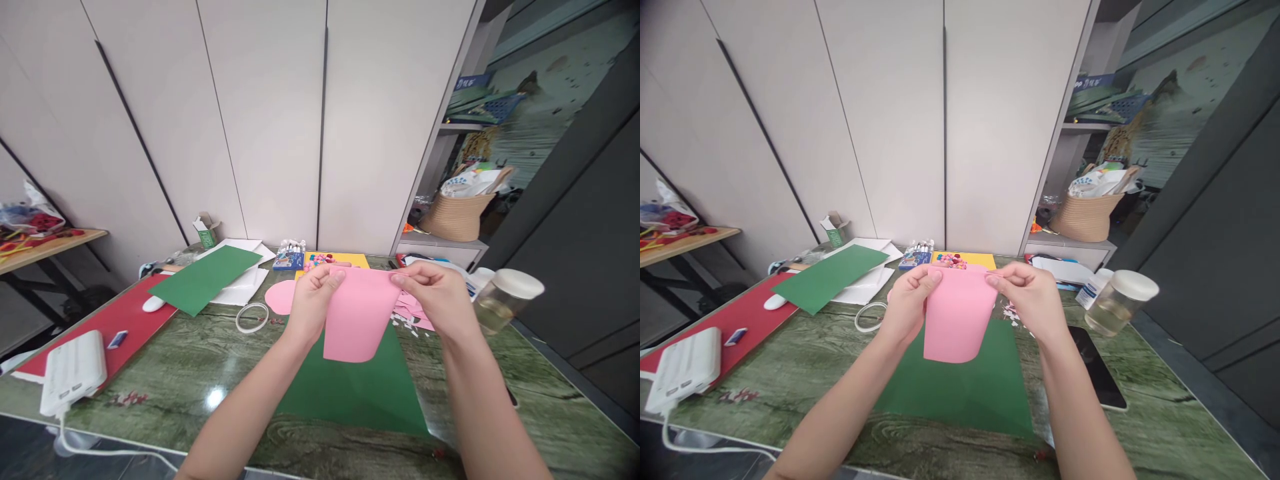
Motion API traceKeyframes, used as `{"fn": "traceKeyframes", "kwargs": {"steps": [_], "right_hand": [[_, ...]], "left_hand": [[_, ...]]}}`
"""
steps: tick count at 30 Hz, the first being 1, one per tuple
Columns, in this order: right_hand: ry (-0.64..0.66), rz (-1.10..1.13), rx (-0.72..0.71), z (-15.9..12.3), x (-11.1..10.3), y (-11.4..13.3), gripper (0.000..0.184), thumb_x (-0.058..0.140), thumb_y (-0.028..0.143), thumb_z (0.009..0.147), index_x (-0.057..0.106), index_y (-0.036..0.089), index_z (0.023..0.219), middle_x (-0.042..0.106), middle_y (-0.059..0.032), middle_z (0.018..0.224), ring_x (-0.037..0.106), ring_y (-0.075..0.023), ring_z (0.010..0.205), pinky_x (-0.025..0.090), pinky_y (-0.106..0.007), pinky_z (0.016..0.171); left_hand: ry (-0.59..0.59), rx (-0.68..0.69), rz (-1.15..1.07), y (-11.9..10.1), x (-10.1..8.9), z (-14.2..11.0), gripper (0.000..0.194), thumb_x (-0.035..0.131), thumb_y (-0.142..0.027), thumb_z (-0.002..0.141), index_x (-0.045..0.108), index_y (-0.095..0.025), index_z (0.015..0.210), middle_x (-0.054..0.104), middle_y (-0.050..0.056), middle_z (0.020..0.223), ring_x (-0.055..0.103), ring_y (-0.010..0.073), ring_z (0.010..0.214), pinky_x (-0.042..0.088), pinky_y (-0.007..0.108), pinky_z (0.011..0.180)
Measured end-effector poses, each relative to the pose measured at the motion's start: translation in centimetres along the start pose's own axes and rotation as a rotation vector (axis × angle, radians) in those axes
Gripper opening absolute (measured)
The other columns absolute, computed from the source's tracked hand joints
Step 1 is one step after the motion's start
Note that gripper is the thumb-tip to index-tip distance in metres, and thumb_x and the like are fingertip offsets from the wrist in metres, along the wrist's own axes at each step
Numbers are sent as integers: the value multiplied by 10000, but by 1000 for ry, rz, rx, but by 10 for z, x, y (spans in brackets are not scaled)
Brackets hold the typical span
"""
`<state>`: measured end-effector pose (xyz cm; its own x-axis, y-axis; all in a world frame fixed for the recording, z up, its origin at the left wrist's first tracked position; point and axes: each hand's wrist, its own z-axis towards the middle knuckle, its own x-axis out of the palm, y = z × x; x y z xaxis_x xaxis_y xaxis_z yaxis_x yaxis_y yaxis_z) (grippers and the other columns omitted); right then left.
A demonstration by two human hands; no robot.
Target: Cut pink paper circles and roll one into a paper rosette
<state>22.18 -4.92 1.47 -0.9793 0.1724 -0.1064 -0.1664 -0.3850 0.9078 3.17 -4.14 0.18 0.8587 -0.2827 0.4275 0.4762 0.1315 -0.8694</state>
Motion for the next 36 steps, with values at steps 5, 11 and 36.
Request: {"fn": "traceKeyframes", "kwargs": {"steps": [5, 11, 36], "right_hand": [[24, 78, 21, 3, 0, -5, 154, 736, 314, 634, 654, 184, 632, 668, -6, 584, 553, -114, 509, 423, -229, 494], [68, 154, -47, 4, -3, -7, 162, 732, 299, 649, 636, 185, 587, 595, 17, 535, 496, -95, 507, 386, -219, 489], [59, -21, -4, 8, 5, -16, 213, 705, 352, 669, 617, 165, 617, 601, 13, 523, 472, -88, 482, 357, -213, 474]], "left_hand": [[10, 13, -6, 0, 0, 1, 292, 639, -330, 722, 629, -150, 952, 688, 61, 851, 627, 153, 743, 464, 258, 698], [15, 38, 44, -4, -2, 0, 343, 647, -319, 719, 617, -172, 1027, 607, -12, 610, 552, 94, 587, 429, 202, 588], [5, 268, 342, -8, -16, 5, 508, 599, -300, 764, 441, -249, 1243, 448, -72, 454, 357, 72, 394, 310, 206, 431]]}}
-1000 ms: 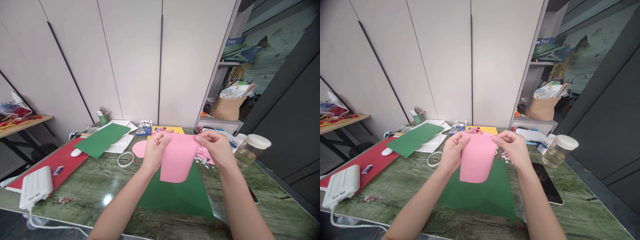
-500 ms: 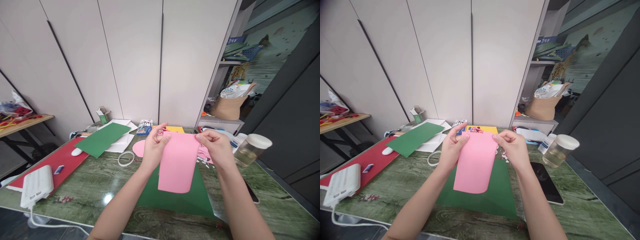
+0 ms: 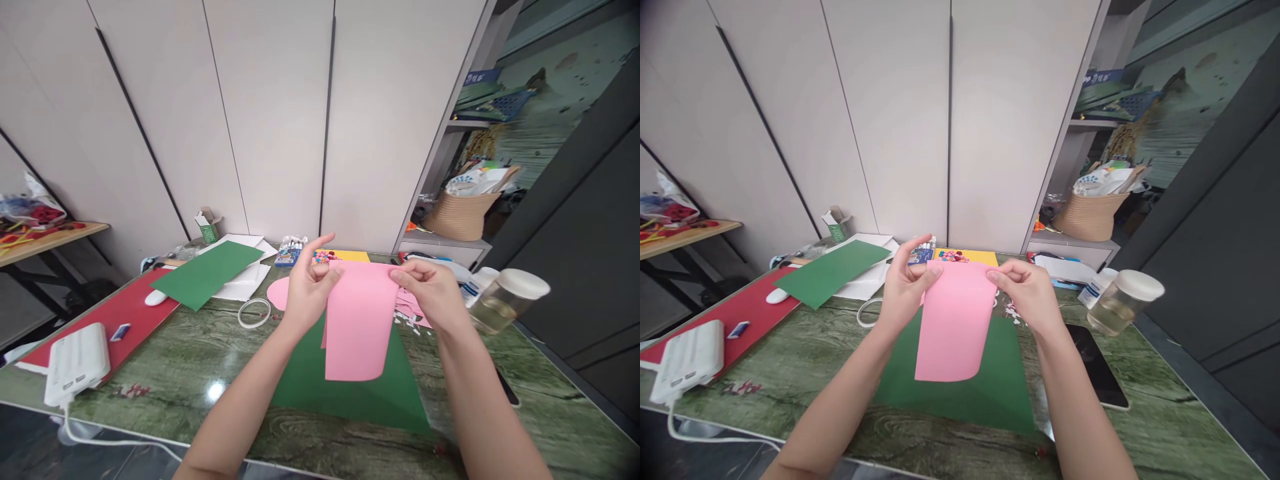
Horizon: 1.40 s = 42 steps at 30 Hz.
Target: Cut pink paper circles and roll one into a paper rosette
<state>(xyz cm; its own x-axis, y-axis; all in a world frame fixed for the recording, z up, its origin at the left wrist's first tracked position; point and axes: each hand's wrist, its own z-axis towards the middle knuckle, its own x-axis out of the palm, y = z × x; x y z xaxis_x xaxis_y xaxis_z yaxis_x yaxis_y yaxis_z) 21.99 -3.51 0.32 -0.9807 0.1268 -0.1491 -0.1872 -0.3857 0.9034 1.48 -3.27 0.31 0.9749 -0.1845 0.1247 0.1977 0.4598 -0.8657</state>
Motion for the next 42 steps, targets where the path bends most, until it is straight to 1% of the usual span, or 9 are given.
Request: {"fn": "traceKeyframes", "kwargs": {"steps": [2, 5, 8, 16, 20, 23, 30, 36, 42], "right_hand": [[18, 33, 16, 1, 1, -2, 229, 707, 362, 667, 608, 164, 609, 594, 13, 522, 477, -90, 483, 365, -218, 480], [31, 74, 36, 3, 3, -6, 232, 712, 367, 660, 607, 165, 616, 591, 12, 526, 482, -93, 484, 376, -222, 483], [25, 90, 41, 3, 3, -6, 236, 719, 371, 650, 609, 165, 618, 602, 2, 543, 489, -99, 488, 379, -223, 473], [8, 148, 59, 2, 4, -3, 210, 740, 345, 632, 629, 168, 613, 618, 9, 555, 521, -98, 504, 402, -216, 498], [11, 151, 68, 2, 3, -4, 206, 730, 346, 647, 626, 171, 620, 616, 8, 559, 515, -103, 507, 406, -229, 514], [-2, 146, 61, 2, 1, -5, 216, 726, 362, 649, 626, 171, 631, 610, 3, 556, 517, -115, 511, 411, -242, 515], [-25, 129, 30, 2, 0, -3, 235, 721, 378, 647, 604, 178, 607, 591, 13, 536, 489, -102, 478, 386, -228, 481], [-92, 73, 34, 2, -2, -3, 260, 696, 417, 668, 586, 185, 622, 508, 35, 473, 398, -84, 412, 302, -209, 385], [12, 35, 83, 1, -5, 0, 287, 662, 443, 697, 587, 177, 620, 526, 24, 499, 385, -74, 402, 290, -207, 370]], "left_hand": [[-14, 68, 72, 2, -3, 2, 376, 601, -285, 760, 534, -241, 1127, 543, -40, 525, 448, 91, 445, 360, 219, 466], [-2, 169, 219, 3, -7, 4, 113, 560, -243, 781, 654, -215, 836, 658, 17, 707, 586, 136, 642, 444, 259, 613], [48, 198, 322, 1, -8, 4, 197, 506, -208, 801, 687, -221, 724, 694, 24, 798, 625, 165, 776, 463, 294, 733], [120, 111, 379, -12, -8, 3, 238, 462, -247, 835, 691, -246, 901, 695, 24, 948, 616, 175, 897, 460, 303, 780], [185, 79, 388, -16, -9, 2, 220, 547, -270, 789, 668, -252, 972, 661, 36, 1047, 583, 183, 953, 465, 304, 761], [242, 90, 358, -16, -10, 2, 302, 607, -256, 746, 636, -249, 1046, 633, 52, 1093, 572, 183, 953, 476, 311, 753], [227, 128, 372, -15, -7, 3, 201, 538, -248, 795, 690, -251, 926, 647, 53, 1038, 572, 181, 934, 472, 334, 779], [259, 82, 363, -15, -5, -2, 469, 605, -227, 735, 540, -281, 1196, 540, 53, 1253, 522, 214, 1081, 465, 384, 854], [275, 130, 475, -16, -5, -1, 600, 644, -206, 691, 471, -304, 1257, 485, 45, 1311, 443, 236, 1185, 397, 417, 950]]}}
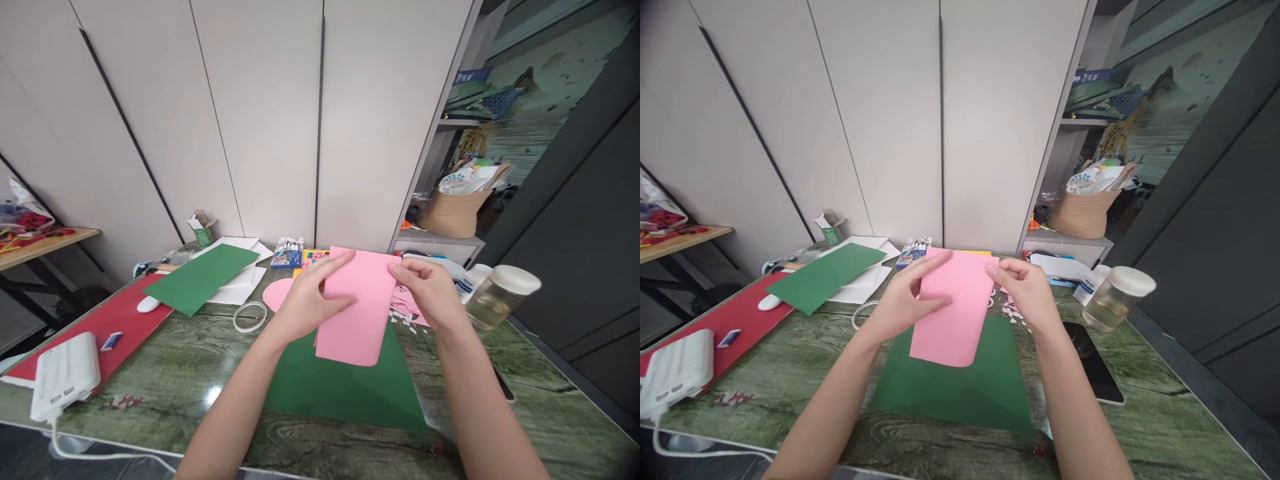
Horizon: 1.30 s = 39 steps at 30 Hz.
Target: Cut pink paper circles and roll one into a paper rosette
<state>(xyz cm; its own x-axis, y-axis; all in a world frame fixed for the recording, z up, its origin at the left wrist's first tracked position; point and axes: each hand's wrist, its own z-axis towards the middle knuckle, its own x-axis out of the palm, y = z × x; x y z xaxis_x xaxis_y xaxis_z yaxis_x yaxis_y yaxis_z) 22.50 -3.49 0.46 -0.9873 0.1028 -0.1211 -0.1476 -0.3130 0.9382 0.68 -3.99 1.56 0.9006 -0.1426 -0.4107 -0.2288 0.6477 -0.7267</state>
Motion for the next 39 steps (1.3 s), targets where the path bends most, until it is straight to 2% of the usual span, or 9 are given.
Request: {"fn": "traceKeyframes", "kwargs": {"steps": [7, 11, 15, 22, 29, 36, 39], "right_hand": [[-35, -41, -52, 0, 1, 4, 303, 664, 422, 700, 540, 180, 566, 447, 56, 433, 306, -54, 357, 239, -205, 349], [-64, 2, -68, -1, 4, 3, 269, 670, 414, 696, 572, 181, 606, 503, 41, 480, 409, -78, 423, 314, -204, 408], [-24, 7, -52, -1, 4, 2, 262, 665, 430, 694, 621, 175, 651, 590, -5, 569, 511, -127, 533, 379, -226, 473], [-62, 68, -49, 1, 4, -4, 233, 694, 378, 685, 608, 173, 616, 570, 16, 530, 476, -100, 477, 373, -221, 463], [59, 83, 18, 1, 2, -5, 223, 674, 375, 712, 626, 166, 648, 588, -5, 601, 504, -114, 542, 395, -232, 509], [1, 103, -10, 3, 6, -9, 242, 702, 370, 680, 604, 168, 591, 557, 16, 527, 475, -103, 502, 372, -231, 505], [18, 137, 11, 3, 8, -8, 220, 698, 369, 687, 618, 172, 628, 580, 11, 563, 499, -109, 530, 381, -236, 529]], "left_hand": [[40, -35, 24, -2, -1, -1, 656, 650, -221, 679, 427, -316, 1288, 433, 28, 1360, 376, 251, 1249, 337, 431, 1005], [32, -35, 35, 1, 0, -1, 670, 649, -237, 685, 403, -320, 1302, 418, 19, 1371, 355, 246, 1265, 325, 428, 1018], [-5, -45, 10, 5, 1, 0, 690, 653, -266, 692, 373, -324, 1320, 392, 14, 1389, 340, 244, 1275, 310, 427, 1034], [-12, -65, -6, 4, 3, 0, 695, 651, -282, 692, 365, -328, 1324, 375, 17, 1399, 312, 263, 1292, 296, 443, 1040], [-51, -46, -55, 7, 4, 1, 691, 644, -254, 702, 359, -309, 1329, 359, 19, 1408, 323, 241, 1289, 280, 395, 1060], [-48, -71, -67, 9, 5, 1, 693, 638, -257, 710, 340, -316, 1332, 353, 5, 1410, 316, 235, 1296, 255, 398, 1080], [-58, -71, -53, 10, 5, 2, 692, 631, -267, 715, 329, -314, 1336, 343, 7, 1415, 302, 237, 1303, 266, 405, 1076]]}}
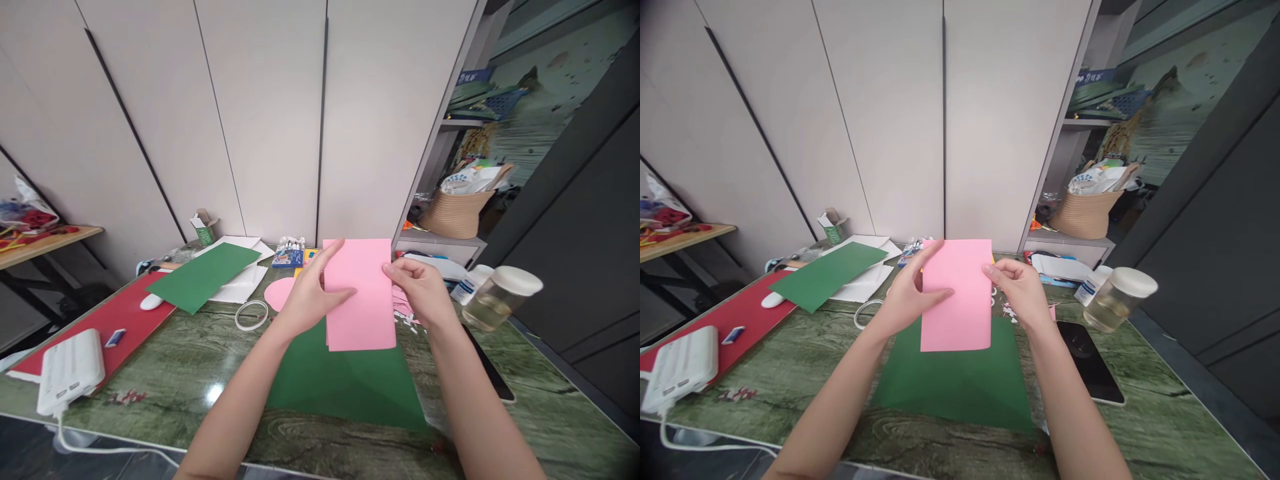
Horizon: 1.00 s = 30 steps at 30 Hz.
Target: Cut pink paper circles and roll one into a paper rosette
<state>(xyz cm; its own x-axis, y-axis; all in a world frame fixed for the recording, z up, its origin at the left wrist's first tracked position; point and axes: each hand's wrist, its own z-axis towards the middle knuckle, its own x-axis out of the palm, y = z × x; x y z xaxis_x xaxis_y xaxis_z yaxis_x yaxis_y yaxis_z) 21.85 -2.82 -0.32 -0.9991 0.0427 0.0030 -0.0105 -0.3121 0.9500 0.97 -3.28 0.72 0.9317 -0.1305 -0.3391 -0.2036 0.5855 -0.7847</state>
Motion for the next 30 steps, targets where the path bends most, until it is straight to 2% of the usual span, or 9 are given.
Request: {"fn": "traceKeyframes", "kwargs": {"steps": [4, 11, 18, 22, 30], "right_hand": [[43, 14, 25, 1, 1, 0, 217, 702, 363, 685, 620, 169, 634, 600, 1, 608, 521, -116, 565, 392, -245, 560], [15, 1, 5, 1, 0, 1, 240, 704, 357, 684, 588, 167, 595, 564, 20, 541, 485, -100, 515, 370, -239, 532], [39, -48, 13, -1, 0, 7, 262, 706, 374, 671, 590, 155, 588, 572, 9, 566, 483, -98, 534, 356, -231, 526], [11, -65, -11, -1, 2, 6, 268, 703, 387, 668, 586, 158, 593, 559, 20, 561, 467, -93, 522, 344, -226, 515], [84, -22, 27, -1, 1, 6, 240, 709, 378, 666, 618, 162, 617, 607, 1, 609, 525, -111, 571, 388, -235, 557]], "left_hand": [[-30, 20, 15, 3, 2, 1, 699, 627, -275, 716, 316, -303, 1342, 331, 20, 1421, 279, 245, 1315, 276, 426, 1070], [-52, 59, 44, 4, 5, 1, 695, 624, -274, 722, 307, -324, 1339, 343, 9, 1414, 298, 234, 1307, 277, 418, 1072], [-81, 56, 35, 4, 2, 3, 700, 618, -285, 729, 293, -310, 1347, 341, 37, 1408, 367, 242, 1265, 369, 397, 1008], [-74, 48, 41, 2, 2, 2, 745, 639, -273, 706, 276, -314, 1355, 328, 38, 1413, 356, 252, 1270, 363, 406, 1012], [-89, 42, 39, 1, -2, 2, 771, 645, -288, 700, 252, -312, 1363, 287, 38, 1435, 311, 258, 1295, 344, 427, 1025]]}}
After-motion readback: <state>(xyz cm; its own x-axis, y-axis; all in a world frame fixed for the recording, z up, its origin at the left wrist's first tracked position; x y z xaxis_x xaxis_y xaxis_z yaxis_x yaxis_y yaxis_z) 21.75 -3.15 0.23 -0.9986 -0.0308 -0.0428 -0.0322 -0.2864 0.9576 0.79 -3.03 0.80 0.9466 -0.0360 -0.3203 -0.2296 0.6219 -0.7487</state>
